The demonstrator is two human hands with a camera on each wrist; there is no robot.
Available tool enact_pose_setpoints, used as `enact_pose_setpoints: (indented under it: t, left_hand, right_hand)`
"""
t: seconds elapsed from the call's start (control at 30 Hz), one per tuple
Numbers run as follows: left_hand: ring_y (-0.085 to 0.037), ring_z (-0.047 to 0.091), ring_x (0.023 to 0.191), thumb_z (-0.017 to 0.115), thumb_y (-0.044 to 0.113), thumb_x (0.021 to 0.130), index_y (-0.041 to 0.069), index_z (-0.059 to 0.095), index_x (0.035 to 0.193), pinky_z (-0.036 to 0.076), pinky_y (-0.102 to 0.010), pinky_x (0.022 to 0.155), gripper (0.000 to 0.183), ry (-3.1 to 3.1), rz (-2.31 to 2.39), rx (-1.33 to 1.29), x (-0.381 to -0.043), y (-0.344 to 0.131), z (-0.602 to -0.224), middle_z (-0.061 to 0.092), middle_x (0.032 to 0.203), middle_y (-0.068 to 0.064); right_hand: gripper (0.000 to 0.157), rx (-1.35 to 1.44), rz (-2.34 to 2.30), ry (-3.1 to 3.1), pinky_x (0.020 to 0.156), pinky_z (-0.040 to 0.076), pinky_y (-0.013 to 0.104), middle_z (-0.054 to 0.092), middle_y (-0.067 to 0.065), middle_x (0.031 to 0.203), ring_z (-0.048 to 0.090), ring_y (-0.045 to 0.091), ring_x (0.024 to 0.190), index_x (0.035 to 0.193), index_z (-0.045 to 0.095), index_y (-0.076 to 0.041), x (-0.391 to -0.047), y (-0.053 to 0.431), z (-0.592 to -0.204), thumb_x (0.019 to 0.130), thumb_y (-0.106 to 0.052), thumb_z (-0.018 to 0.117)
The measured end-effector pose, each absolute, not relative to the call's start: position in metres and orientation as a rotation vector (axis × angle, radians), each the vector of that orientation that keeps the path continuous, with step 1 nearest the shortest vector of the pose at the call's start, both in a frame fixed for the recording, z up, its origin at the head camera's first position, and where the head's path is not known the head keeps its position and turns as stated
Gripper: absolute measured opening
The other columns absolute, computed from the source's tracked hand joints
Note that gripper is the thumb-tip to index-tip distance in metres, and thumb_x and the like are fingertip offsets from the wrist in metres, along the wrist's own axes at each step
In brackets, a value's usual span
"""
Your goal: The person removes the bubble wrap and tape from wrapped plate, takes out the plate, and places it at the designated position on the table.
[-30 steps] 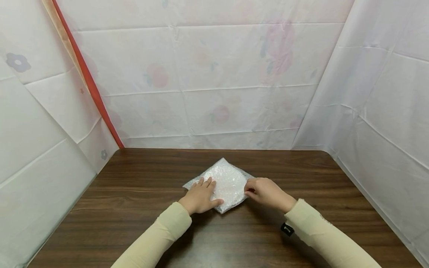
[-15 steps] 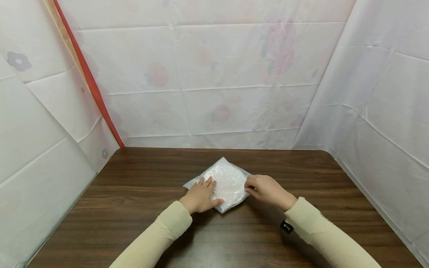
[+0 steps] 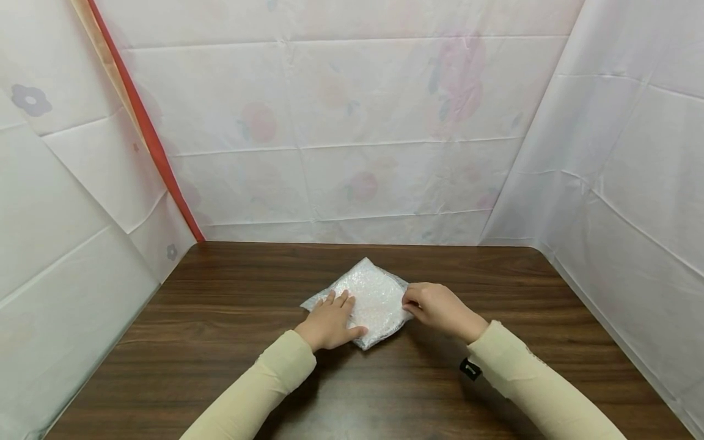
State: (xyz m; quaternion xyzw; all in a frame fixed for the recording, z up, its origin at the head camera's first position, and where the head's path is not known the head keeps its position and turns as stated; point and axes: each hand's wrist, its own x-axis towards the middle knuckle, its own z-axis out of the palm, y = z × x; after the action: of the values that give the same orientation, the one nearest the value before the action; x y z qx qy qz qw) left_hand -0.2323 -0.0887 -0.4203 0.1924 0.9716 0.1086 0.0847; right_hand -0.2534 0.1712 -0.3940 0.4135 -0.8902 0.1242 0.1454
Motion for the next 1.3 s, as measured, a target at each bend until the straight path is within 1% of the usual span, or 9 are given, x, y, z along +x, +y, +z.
enact_pose_setpoints:
  t: [0.77,1.0,1.17,1.3]
  left_hand:
    - [-0.044,0.025,0.147,0.054,0.060,0.093,0.003,0.038,0.150,0.025,-0.059,0.117,0.082,2.897,0.299,0.572,-0.232,-0.088,-0.420,0.032,0.158,-0.018]
    - [-0.044,0.026,0.146,0.054,0.060,0.093,0.002,0.039,0.149,0.026,-0.058,0.117,0.082,2.906,0.279,0.570,-0.232,-0.087,-0.420,0.033,0.157,-0.018]
    - [-0.043,0.026,0.147,0.053,0.060,0.093,0.003,0.038,0.150,0.026,-0.058,0.117,0.082,2.906,0.266,0.567,-0.232,-0.086,-0.421,0.033,0.158,-0.018]
    - [-0.043,0.025,0.147,0.053,0.061,0.093,0.003,0.038,0.150,0.026,-0.058,0.117,0.082,2.904,0.265,0.567,-0.233,-0.087,-0.421,0.033,0.158,-0.017]
  right_hand:
    - [0.009,1.146,0.361,-2.517,0.062,0.050,0.021,0.062,-0.008,0.078,0.056,0.003,0.068,0.082,0.069,-0.017,-0.258,0.167,-0.383,0.088,-0.011,0.072]
    - [0.008,1.128,0.390,-2.520,0.062,0.049,0.021,0.062,-0.008,0.081,0.055,0.002,0.069,0.084,0.068,-0.017,-0.261,0.163,-0.378,0.090,-0.012,0.071]
    - [0.006,1.105,0.425,-2.547,0.062,0.048,0.021,0.061,-0.008,0.081,0.054,0.002,0.068,0.084,0.069,-0.015,-0.261,0.160,-0.375,0.091,-0.013,0.070]
    - [0.006,1.094,0.455,-2.526,0.063,0.049,0.022,0.064,-0.006,0.081,0.055,0.003,0.068,0.085,0.069,-0.014,-0.262,0.156,-0.372,0.091,-0.012,0.069]
